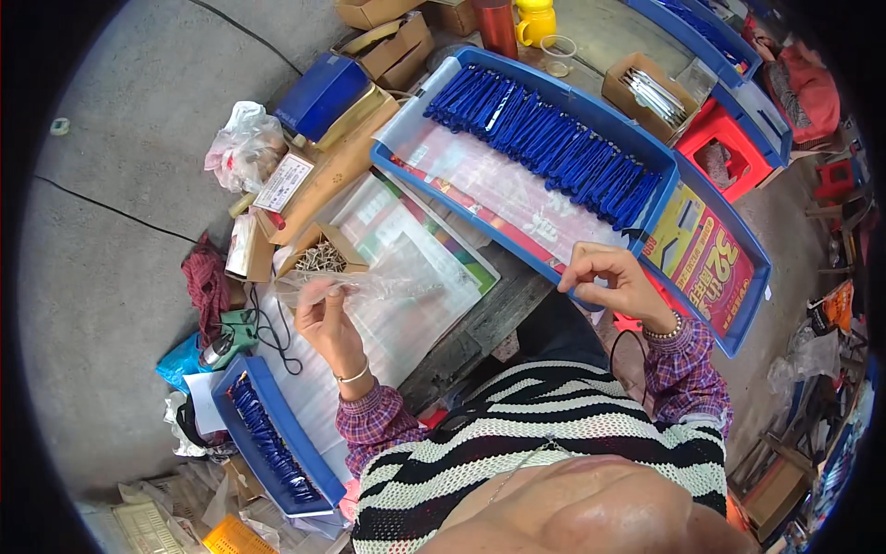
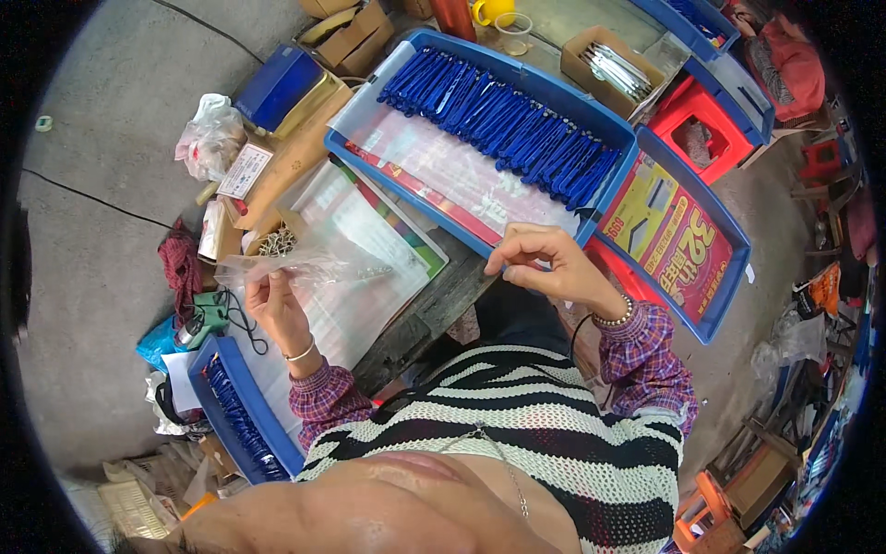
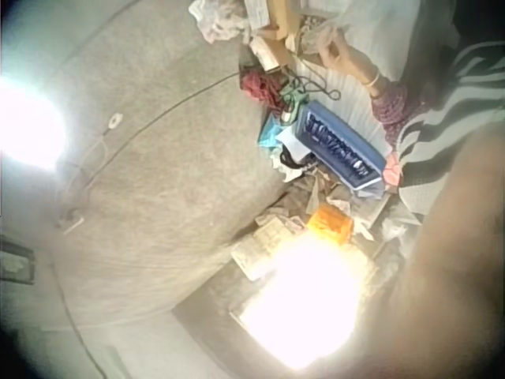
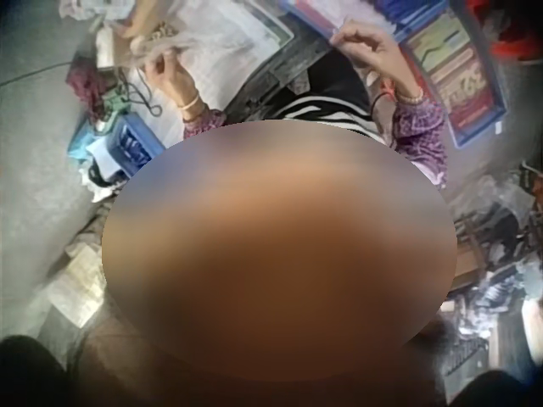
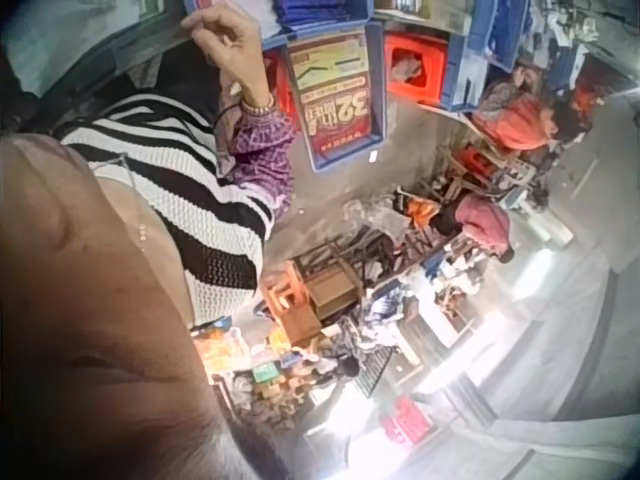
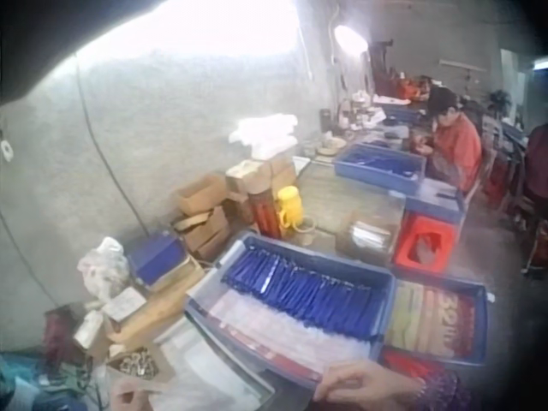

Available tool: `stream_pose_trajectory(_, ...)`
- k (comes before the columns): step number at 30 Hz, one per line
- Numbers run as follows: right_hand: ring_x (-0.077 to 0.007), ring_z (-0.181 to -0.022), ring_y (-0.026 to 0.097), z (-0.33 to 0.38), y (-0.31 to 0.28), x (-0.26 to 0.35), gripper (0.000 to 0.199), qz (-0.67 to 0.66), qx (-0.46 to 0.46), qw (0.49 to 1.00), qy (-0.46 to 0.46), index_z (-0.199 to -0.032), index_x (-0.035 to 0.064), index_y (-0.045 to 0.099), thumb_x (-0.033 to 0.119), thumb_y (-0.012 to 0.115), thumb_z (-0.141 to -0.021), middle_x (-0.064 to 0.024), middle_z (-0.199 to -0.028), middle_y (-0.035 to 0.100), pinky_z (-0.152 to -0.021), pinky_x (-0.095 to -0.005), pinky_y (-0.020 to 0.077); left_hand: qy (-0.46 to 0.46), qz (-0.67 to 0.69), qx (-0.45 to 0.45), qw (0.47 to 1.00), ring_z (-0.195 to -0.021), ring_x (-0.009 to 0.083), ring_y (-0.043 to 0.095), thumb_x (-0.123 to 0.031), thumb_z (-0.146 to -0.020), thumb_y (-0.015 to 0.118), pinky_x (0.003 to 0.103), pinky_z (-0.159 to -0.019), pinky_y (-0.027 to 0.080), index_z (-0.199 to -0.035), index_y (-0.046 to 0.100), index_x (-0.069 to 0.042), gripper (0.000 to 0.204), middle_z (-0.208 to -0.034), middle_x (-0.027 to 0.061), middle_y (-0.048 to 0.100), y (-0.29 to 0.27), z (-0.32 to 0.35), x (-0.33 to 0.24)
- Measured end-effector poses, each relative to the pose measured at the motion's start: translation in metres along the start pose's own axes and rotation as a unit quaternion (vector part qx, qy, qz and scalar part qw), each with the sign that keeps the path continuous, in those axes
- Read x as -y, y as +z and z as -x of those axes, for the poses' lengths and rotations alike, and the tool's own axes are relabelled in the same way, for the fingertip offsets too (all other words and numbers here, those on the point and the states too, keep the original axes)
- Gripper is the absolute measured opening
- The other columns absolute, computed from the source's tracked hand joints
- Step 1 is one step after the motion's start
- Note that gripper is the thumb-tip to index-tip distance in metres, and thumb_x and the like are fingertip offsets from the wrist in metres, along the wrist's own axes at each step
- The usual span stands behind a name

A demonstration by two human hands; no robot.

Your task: Packaging circular components into plastic bags and organizing them in a tray at a manual workstation.

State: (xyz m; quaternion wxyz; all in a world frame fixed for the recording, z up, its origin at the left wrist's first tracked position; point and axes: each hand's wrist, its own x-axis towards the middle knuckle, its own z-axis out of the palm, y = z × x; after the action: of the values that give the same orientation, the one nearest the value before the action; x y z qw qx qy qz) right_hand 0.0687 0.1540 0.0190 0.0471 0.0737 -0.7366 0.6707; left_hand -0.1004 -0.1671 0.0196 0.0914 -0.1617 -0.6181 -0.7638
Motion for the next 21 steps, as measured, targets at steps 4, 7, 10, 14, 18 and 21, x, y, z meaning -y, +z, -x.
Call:
stream_pose_trajectory(4, -0.0107, -0.073, 0.052, -0.012, -0.009, 0.006, 0.017, -0.038, -0.025, 0.997, 0.068, -0.091, 0.0018, 0.067, -0.001, 0.058, -0.077, -0.0028, -0.077, 0.056, -0.064, -0.0246, 0.0394, 0.008, -0.033, 0.016, 0.999, -0.075, 0.0139, 0.057, -0.002, -0.088, 0.057, 0.028, -0.071, 0.047, -0.095, 0.061, 0.002, 0.009, -0.083, 0.0061, 0.062, -0.007, -0.001, 0.001)
stream_pose_trajectory(7, -0.0129, -0.071, 0.051, -0.029, -0.018, 0.009, 0.015, 0.042, -0.033, 0.998, -0.015, -0.084, 0.0007, 0.067, -0.002, 0.058, -0.073, -0.0044, -0.075, 0.054, -0.064, -0.0247, 0.0381, 0.007, -0.041, 0.004, 0.999, -0.075, 0.0135, 0.057, -0.002, -0.087, 0.059, 0.028, -0.070, 0.047, -0.097, 0.061, 0.002, 0.011, -0.084, 0.0060, 0.062, -0.009, -0.005, 0.001)
stream_pose_trajectory(10, -0.0134, -0.071, 0.050, -0.053, -0.032, 0.012, 0.015, 0.069, -0.016, 0.997, -0.023, -0.085, 0.0013, 0.066, -0.002, 0.058, -0.073, -0.0039, -0.075, 0.054, -0.064, -0.0256, 0.0384, 0.001, -0.038, -0.014, 0.999, -0.074, 0.0142, 0.057, 0.001, -0.084, 0.061, 0.028, -0.069, 0.048, -0.095, 0.062, 0.003, 0.011, -0.086, 0.0072, 0.062, -0.012, -0.008, 0.003)
stream_pose_trajectory(14, -0.0074, -0.071, 0.048, -0.108, -0.053, 0.016, 0.012, 0.127, 0.025, 0.991, -0.032, -0.090, 0.0011, 0.065, 0.002, 0.059, -0.079, -0.0016, -0.077, 0.053, -0.060, -0.0214, 0.0368, -0.009, -0.031, -0.032, 0.999, -0.075, 0.0145, 0.058, 0.006, -0.080, 0.062, 0.027, -0.068, 0.050, -0.092, 0.063, 0.003, 0.013, -0.088, 0.0080, 0.061, -0.013, -0.011, 0.003)
stream_pose_trajectory(18, -0.0056, -0.079, 0.051, -0.184, -0.071, -0.007, 0.029, 0.165, 0.018, 0.985, -0.037, -0.111, 0.0031, 0.059, 0.010, 0.062, -0.083, 0.0001, -0.089, 0.056, -0.066, -0.0202, 0.0428, -0.020, -0.046, -0.043, 0.998, -0.076, 0.0137, 0.058, 0.009, -0.079, 0.060, 0.026, -0.070, 0.048, -0.092, 0.062, 0.003, 0.014, -0.087, 0.0076, 0.061, -0.019, -0.011, 0.006)
stream_pose_trajectory(21, -0.0114, -0.094, 0.057, -0.243, -0.082, -0.034, 0.040, 0.220, -0.015, 0.973, -0.068, -0.121, 0.0050, 0.055, 0.011, 0.063, -0.083, -0.0039, -0.106, 0.061, -0.079, -0.0259, 0.0477, -0.029, -0.091, -0.056, 0.994, -0.075, 0.0148, 0.055, 0.003, -0.081, 0.060, 0.027, -0.072, 0.046, -0.088, 0.062, 0.002, 0.007, -0.088, 0.0081, 0.061, -0.029, -0.008, 0.007)
